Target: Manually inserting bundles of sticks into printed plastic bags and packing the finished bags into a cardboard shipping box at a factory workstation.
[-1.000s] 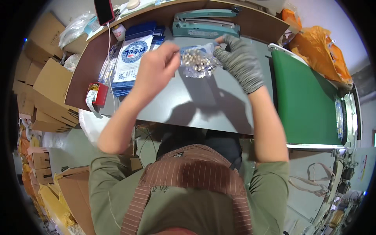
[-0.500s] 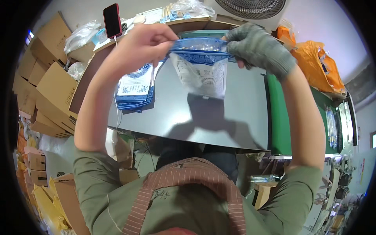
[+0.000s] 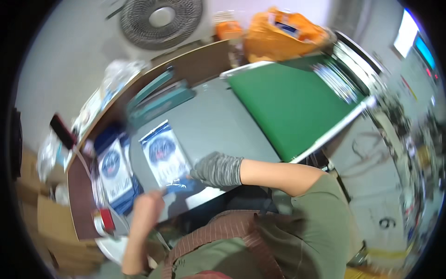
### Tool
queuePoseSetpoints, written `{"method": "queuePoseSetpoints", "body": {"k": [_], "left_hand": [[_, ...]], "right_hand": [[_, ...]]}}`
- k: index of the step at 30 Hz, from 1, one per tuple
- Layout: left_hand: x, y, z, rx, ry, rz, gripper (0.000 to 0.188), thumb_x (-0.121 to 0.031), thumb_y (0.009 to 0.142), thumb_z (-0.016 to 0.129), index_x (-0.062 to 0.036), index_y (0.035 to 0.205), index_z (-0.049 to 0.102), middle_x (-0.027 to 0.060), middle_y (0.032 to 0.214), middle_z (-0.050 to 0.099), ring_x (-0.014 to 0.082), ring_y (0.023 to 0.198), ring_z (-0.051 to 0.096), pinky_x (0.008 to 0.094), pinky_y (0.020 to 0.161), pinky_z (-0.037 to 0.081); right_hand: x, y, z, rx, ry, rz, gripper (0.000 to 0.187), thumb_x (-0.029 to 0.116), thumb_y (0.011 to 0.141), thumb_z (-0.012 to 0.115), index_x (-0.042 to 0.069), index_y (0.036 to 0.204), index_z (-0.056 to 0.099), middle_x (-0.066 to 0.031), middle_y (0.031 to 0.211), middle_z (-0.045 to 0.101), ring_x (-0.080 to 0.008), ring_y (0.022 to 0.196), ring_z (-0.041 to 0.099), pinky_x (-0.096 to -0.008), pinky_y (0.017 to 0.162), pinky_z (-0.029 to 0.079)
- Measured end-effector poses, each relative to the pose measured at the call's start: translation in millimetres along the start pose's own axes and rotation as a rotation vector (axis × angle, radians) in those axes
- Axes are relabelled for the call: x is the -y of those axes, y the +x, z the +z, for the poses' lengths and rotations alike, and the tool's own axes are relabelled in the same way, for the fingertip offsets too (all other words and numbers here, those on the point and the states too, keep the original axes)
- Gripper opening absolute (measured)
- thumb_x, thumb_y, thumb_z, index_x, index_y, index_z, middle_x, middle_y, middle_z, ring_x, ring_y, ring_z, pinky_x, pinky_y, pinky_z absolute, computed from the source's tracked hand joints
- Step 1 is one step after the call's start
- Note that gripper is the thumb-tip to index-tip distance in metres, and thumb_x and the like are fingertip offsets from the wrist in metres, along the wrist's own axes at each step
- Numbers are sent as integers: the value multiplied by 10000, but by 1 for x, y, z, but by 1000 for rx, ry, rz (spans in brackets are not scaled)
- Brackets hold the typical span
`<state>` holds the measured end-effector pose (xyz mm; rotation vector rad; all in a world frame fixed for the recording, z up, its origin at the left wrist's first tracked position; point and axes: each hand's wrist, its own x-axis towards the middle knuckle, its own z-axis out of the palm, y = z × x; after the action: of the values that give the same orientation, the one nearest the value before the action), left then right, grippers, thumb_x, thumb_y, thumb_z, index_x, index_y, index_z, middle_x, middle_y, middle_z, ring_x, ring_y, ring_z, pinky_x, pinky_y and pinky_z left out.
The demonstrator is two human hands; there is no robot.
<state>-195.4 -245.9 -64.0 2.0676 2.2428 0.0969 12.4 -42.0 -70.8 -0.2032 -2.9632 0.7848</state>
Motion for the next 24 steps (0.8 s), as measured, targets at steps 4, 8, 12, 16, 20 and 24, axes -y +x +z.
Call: {"method": "queuePoseSetpoints", "body": {"k": [4,8,12,16,20,24], "left_hand": [[-37,25,49,-59,-346,84,373,-197,847,657,-66,1193,607,190,1042,631,373,873,624,438,693,503],[-64,55,64,-261,-75,323,553,-290,828,682,-36,1297,535,159,1388,476,371,1285,430,512,1033,348],[-40,80,95,-86,-49,284,704,-520,848,589,-54,1364,476,84,1474,408,345,1391,298,537,1146,136],[-25,110,92,-105,-28,252,727,-494,856,599,-17,1380,439,138,1505,343,381,1416,225,551,1146,120],[-84,144,73,-88,-217,510,728,-378,875,618,24,1420,351,204,1533,254,411,1429,172,547,1138,154],[-104,149,118,-86,-344,695,683,-373,859,642,23,1369,418,211,1494,321,437,1395,234,551,1118,197]], "right_hand": [[-63,-80,9,-483,-120,108,362,205,890,586,67,1225,582,-173,1027,624,-334,923,610,-422,863,487],[-92,-154,-32,-666,-370,670,404,282,911,576,91,1267,566,-179,1254,570,-338,1166,538,-408,987,440],[-136,-221,-38,-818,-575,941,495,325,888,603,80,1311,523,-176,1343,509,-344,1240,482,-416,1041,386],[-154,-245,-43,-973,-763,1322,636,367,887,590,82,1418,386,-165,1457,384,-351,1334,365,-467,1093,302],[-237,-310,-4,-1315,-879,1624,688,382,908,537,70,1470,290,-220,1498,288,-389,1361,312,-500,1091,295],[-237,-285,-17,-1728,-4,1693,662,377,930,483,-2,1443,307,-320,1366,423,-443,1219,486,-467,1015,408]]}}
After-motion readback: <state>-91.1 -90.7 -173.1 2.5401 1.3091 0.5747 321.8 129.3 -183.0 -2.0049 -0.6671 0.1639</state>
